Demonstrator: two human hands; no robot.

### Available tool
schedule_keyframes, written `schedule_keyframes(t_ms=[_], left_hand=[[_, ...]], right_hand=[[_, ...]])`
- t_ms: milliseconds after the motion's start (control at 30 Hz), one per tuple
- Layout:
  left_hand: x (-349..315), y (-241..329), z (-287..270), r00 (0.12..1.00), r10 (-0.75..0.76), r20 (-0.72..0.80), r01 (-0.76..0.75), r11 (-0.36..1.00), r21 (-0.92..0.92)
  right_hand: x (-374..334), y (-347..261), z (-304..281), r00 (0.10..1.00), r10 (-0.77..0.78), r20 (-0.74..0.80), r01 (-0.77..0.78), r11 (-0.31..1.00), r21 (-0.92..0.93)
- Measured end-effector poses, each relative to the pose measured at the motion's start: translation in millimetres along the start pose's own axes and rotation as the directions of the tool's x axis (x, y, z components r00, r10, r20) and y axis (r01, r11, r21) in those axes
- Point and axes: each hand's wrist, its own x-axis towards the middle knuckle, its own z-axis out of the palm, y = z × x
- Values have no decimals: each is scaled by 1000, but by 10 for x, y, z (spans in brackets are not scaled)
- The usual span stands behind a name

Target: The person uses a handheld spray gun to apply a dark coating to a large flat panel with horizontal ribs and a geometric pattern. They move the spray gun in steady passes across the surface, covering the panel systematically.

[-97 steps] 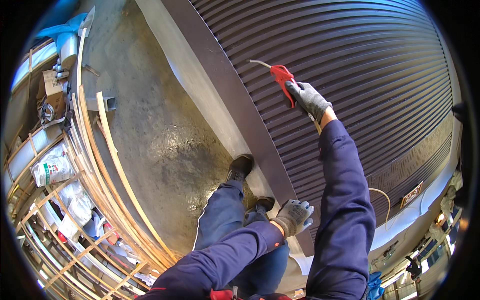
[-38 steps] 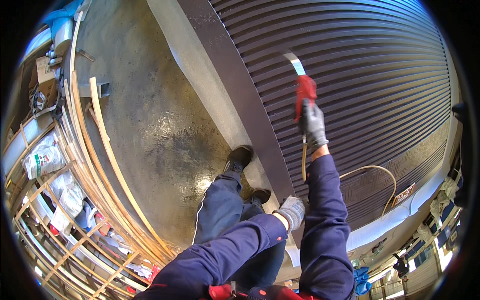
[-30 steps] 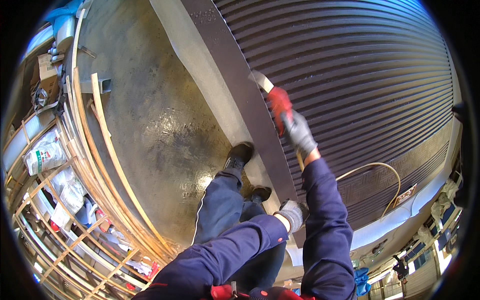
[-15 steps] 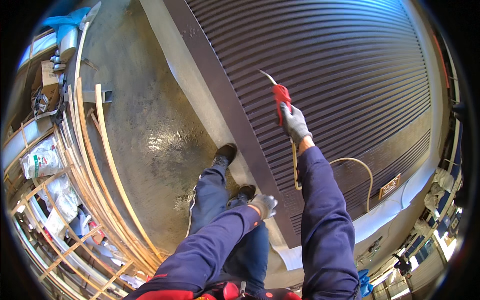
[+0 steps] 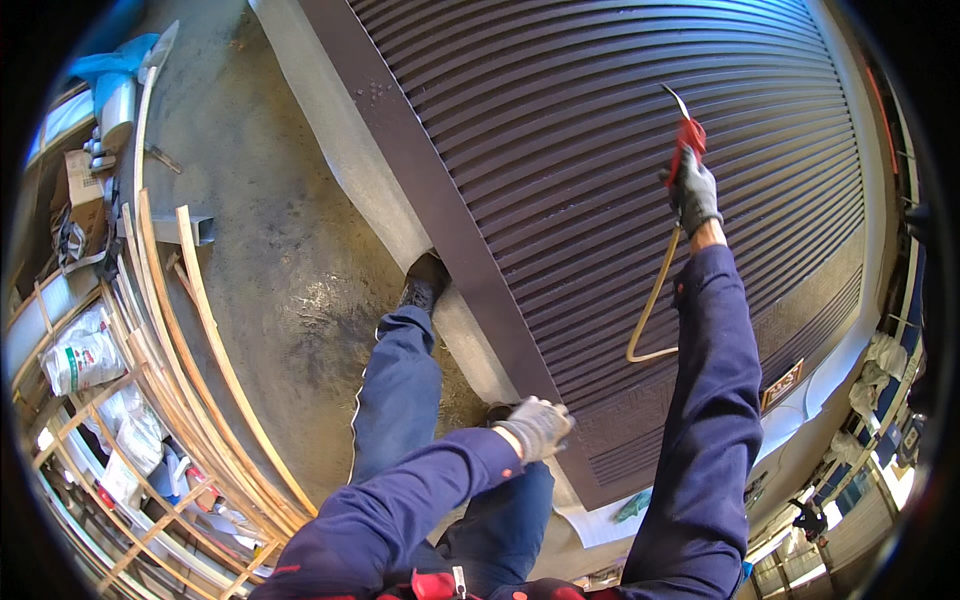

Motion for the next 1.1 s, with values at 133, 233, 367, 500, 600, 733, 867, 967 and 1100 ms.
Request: schedule_keyframes(t_ms=[133,233,367,500,600,733,867,967,1100], left_hand=[[98,-213,-175,997,22,-77,-26,998,-57],[34,-383,-264,999,-36,-32,33,996,-83],[34,-426,-371,999,-46,3,46,996,-75],[104,-363,-532,998,-37,51,39,998,-46],[158,-344,-654,981,-74,180,74,997,9],[142,-311,-699,980,-39,197,22,996,85],[118,-286,-678,982,-47,181,47,999,3],[108,-261,-693,982,-8,190,7,1000,6],[102,-253,-659,969,-43,242,-8,979,206]], right_hand=[[82,-234,1124,978,-50,204,94,973,-209],[-136,-399,1645,952,-91,293,179,940,-289],[-426,-455,1859,904,-13,428,150,946,-287],[-651,-413,2128,871,-56,489,226,928,-296],[-901,-430,2365,879,-76,471,251,914,-320],[-1131,-499,2190,725,-154,672,330,933,-142],[-983,-428,1585,991,58,124,-60,998,9],[-972,-197,1538,978,-7,209,38,988,-147],[-1134,73,1905,911,-62,409,199,932,-303]])
